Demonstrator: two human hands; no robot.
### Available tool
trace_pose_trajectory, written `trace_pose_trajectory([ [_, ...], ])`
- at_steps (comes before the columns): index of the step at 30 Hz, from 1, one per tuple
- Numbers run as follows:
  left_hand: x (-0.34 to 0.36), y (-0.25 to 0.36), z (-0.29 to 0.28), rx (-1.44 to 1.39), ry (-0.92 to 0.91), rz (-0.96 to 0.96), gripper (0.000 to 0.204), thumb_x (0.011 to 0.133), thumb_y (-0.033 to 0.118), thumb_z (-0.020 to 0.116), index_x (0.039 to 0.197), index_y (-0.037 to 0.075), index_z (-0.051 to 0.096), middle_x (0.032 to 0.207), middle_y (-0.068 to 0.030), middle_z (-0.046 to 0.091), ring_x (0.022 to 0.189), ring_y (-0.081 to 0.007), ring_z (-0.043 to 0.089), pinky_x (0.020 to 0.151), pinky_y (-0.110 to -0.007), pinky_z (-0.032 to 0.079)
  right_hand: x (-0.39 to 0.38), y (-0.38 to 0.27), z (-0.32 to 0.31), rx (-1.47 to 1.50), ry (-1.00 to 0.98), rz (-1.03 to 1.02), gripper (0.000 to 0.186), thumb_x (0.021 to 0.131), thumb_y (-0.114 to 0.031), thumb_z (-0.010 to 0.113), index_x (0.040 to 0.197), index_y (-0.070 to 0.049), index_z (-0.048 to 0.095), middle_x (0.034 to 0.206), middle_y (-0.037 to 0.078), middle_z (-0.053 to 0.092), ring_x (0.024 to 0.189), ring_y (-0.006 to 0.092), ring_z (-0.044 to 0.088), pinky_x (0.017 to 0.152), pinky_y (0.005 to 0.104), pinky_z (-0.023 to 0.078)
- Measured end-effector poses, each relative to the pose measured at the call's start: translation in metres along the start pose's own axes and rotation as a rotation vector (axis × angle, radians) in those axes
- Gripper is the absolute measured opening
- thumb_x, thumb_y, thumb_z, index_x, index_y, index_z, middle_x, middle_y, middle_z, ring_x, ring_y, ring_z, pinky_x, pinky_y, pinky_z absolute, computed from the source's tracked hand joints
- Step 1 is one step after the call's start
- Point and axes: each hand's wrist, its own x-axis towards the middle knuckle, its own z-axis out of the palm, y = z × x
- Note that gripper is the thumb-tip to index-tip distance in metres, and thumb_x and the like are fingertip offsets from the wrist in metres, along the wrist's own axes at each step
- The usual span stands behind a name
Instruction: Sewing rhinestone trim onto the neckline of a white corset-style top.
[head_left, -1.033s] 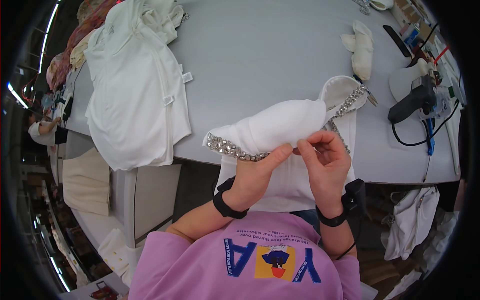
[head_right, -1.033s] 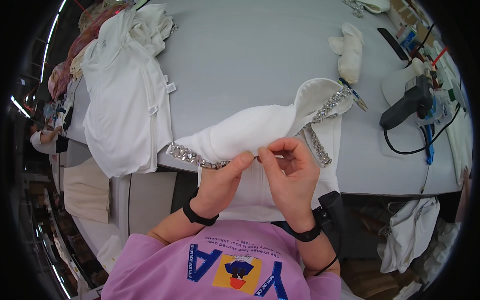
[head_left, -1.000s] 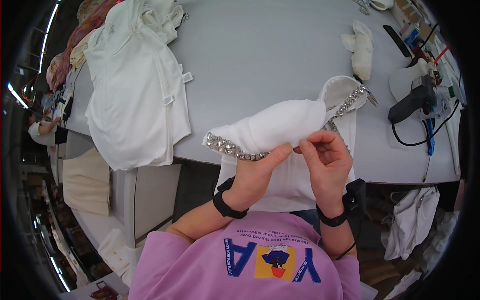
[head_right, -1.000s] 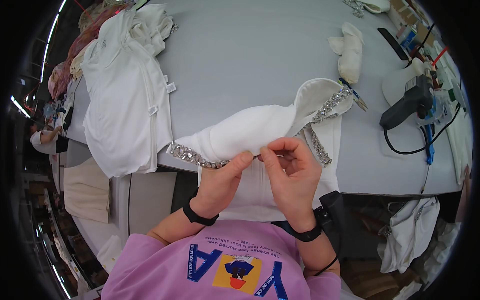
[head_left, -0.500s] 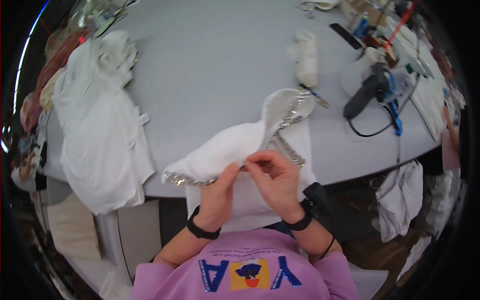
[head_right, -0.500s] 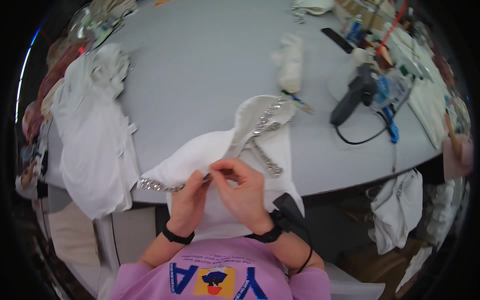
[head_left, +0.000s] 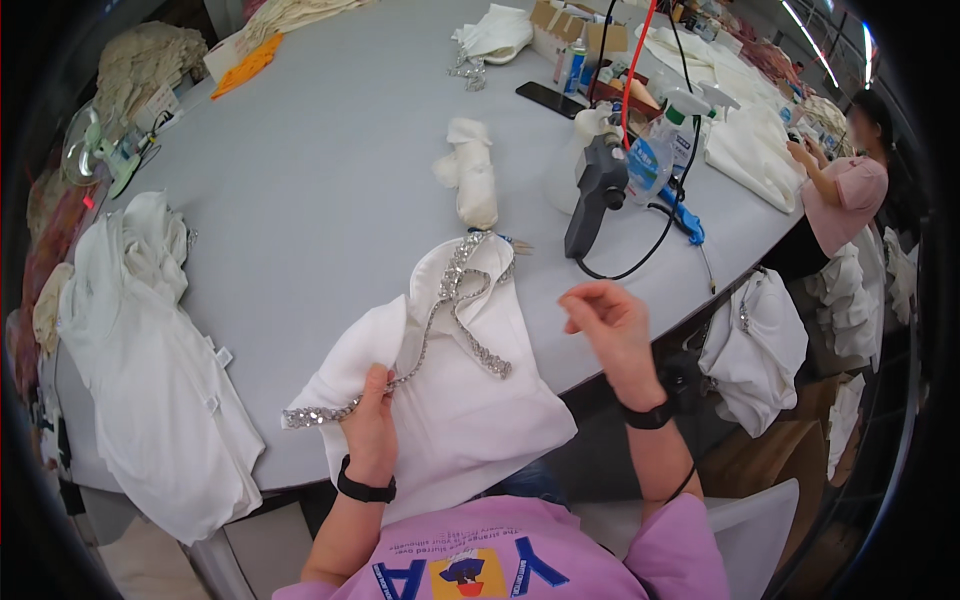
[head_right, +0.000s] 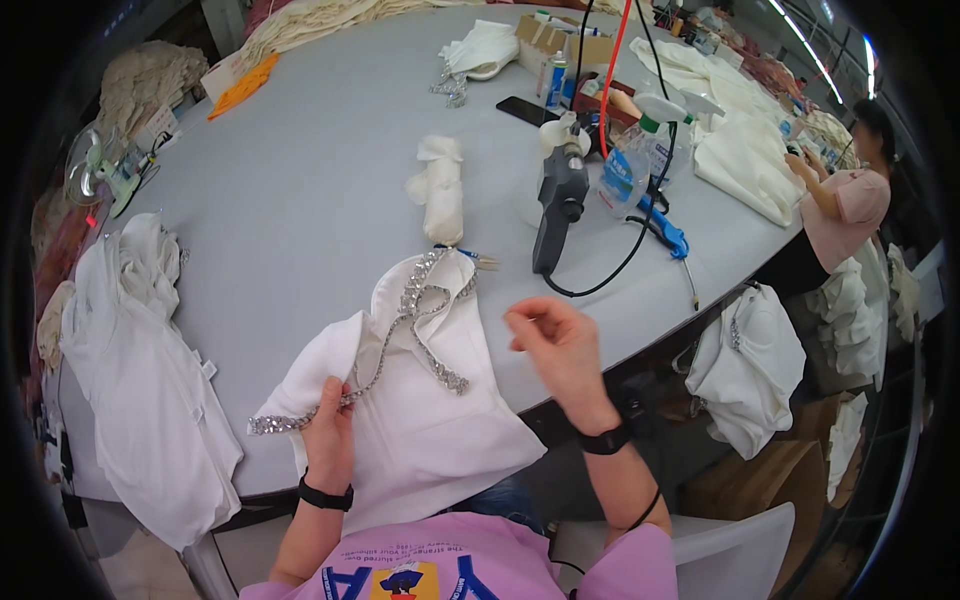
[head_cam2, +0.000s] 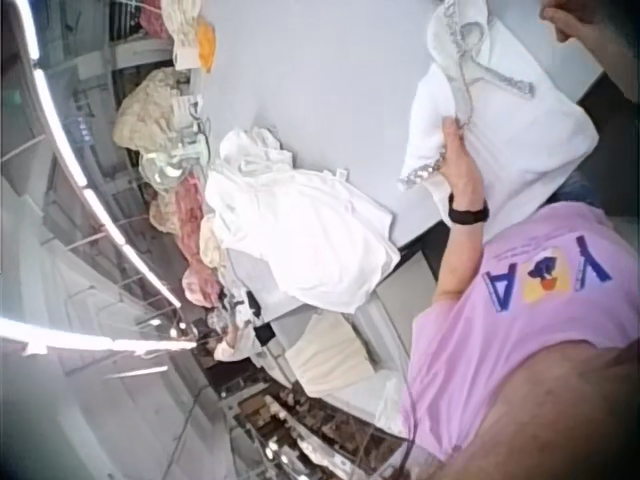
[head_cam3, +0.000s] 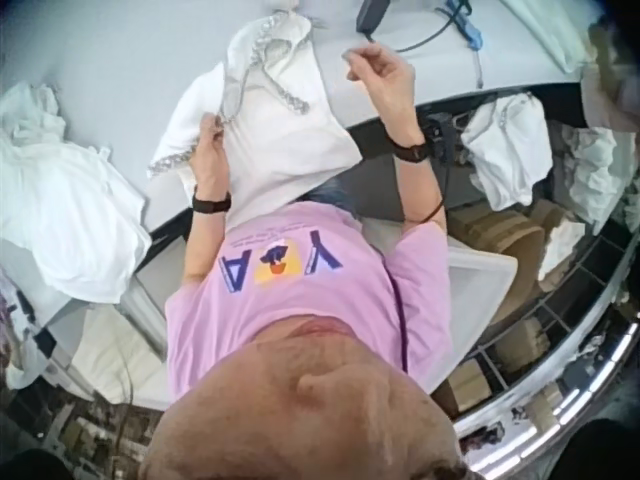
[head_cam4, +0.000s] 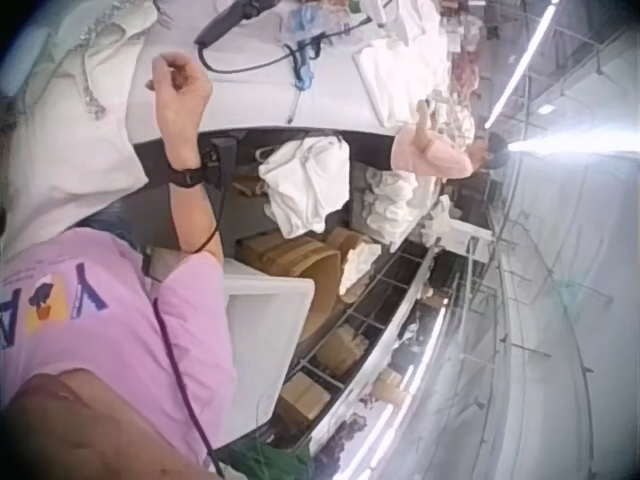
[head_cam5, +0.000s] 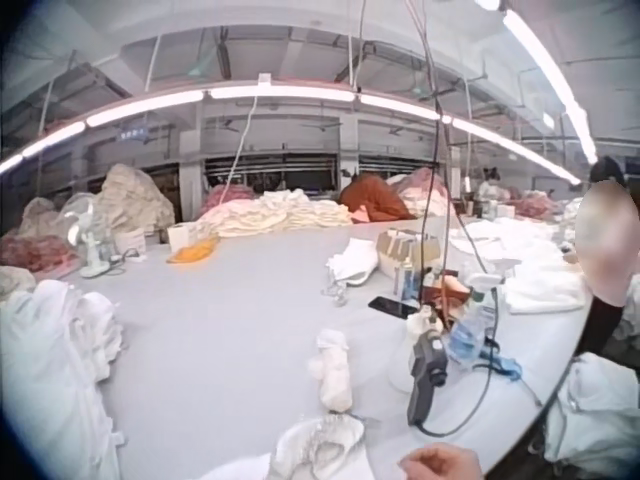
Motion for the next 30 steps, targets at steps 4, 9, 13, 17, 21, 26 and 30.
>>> trace_pose_trajectory([
  [4, 0.006, -0.011, 0.012, 0.066, -0.031, 0.074, 0.025, 0.081, 0.005, 0.063, 0.105, 0.007, 0.055, 0.097, -0.0028, 0.059, 0.082, -0.0121, 0.057, 0.075, -0.026, 0.047, 0.023, -0.031, -0.062, -0.016, 0.175, -0.109, 0.008, 0.081, -0.007, 0.062, 0.086, -0.001, 0.061, 0.073, 0.001, 0.060, 0.059, 0.0067, 0.055, 0.056, 0.0192, 0.044],
  [9, 0.016, -0.021, 0.013, 0.162, 0.053, 0.052, 0.026, 0.081, 0.002, 0.061, 0.106, 0.006, 0.056, 0.099, -0.0035, 0.059, 0.084, -0.0125, 0.058, 0.077, -0.027, 0.047, 0.075, -0.043, -0.131, -0.121, 0.291, -0.160, 0.010, 0.081, -0.009, 0.063, 0.086, 0.000, 0.061, 0.071, 0.001, 0.059, 0.058, 0.0071, 0.054, 0.054, 0.0191, 0.043],
  [13, 0.015, -0.014, 0.009, 0.159, 0.098, -0.018, 0.025, 0.081, 0.001, 0.059, 0.105, 0.006, 0.055, 0.097, -0.0035, 0.059, 0.081, -0.0125, 0.058, 0.077, -0.027, 0.047, 0.127, -0.039, -0.178, -0.202, 0.379, -0.178, 0.012, 0.082, -0.010, 0.062, 0.087, 0.001, 0.061, 0.071, 0.003, 0.060, 0.055, 0.0073, 0.054, 0.052, 0.0193, 0.043],
  [17, 0.025, -0.006, 0.004, 0.085, 0.209, -0.163, 0.025, 0.082, 0.001, 0.059, 0.106, 0.006, 0.052, 0.094, -0.0041, 0.058, 0.081, -0.0146, 0.058, 0.074, -0.028, 0.050, 0.187, -0.024, -0.223, -0.511, 0.494, -0.276, 0.014, 0.081, -0.010, 0.062, 0.087, 0.002, 0.061, 0.072, 0.005, 0.061, 0.060, 0.0092, 0.057, 0.055, 0.0196, 0.045],
  [21, 0.031, 0.006, 0.009, 0.085, 0.365, -0.342, 0.020, 0.083, 0.005, 0.059, 0.102, 0.005, 0.053, 0.092, -0.0043, 0.058, 0.082, -0.0145, 0.059, 0.074, -0.027, 0.051, 0.230, -0.013, -0.239, -0.766, 0.499, -0.358, 0.012, 0.081, -0.003, 0.056, 0.090, 0.004, 0.060, 0.079, 0.010, 0.063, 0.067, 0.0146, 0.062, 0.060, 0.0245, 0.048],
  [26, 0.039, 0.013, 0.016, 0.057, 0.421, -0.438, 0.015, 0.084, 0.008, 0.060, 0.097, 0.005, 0.055, 0.091, -0.0041, 0.059, 0.081, -0.0140, 0.059, 0.073, -0.026, 0.050, 0.285, -0.025, -0.241, -0.816, 0.367, -0.569, 0.022, 0.080, 0.006, 0.050, 0.101, 0.006, 0.058, 0.089, 0.017, 0.064, 0.080, 0.0229, 0.063, 0.072, 0.0296, 0.048],
  [30, 0.043, 0.014, 0.020, 0.039, 0.479, -0.477, 0.012, 0.084, 0.009, 0.059, 0.095, 0.005, 0.056, 0.087, -0.0034, 0.060, 0.081, -0.0135, 0.059, 0.073, -0.026, 0.050, 0.327, -0.039, -0.231, -0.681, 0.316, -0.506, 0.024, 0.083, -0.009, 0.059, 0.103, 0.004, 0.059, 0.091, 0.016, 0.064, 0.085, 0.0226, 0.063, 0.075, 0.0302, 0.049],
])
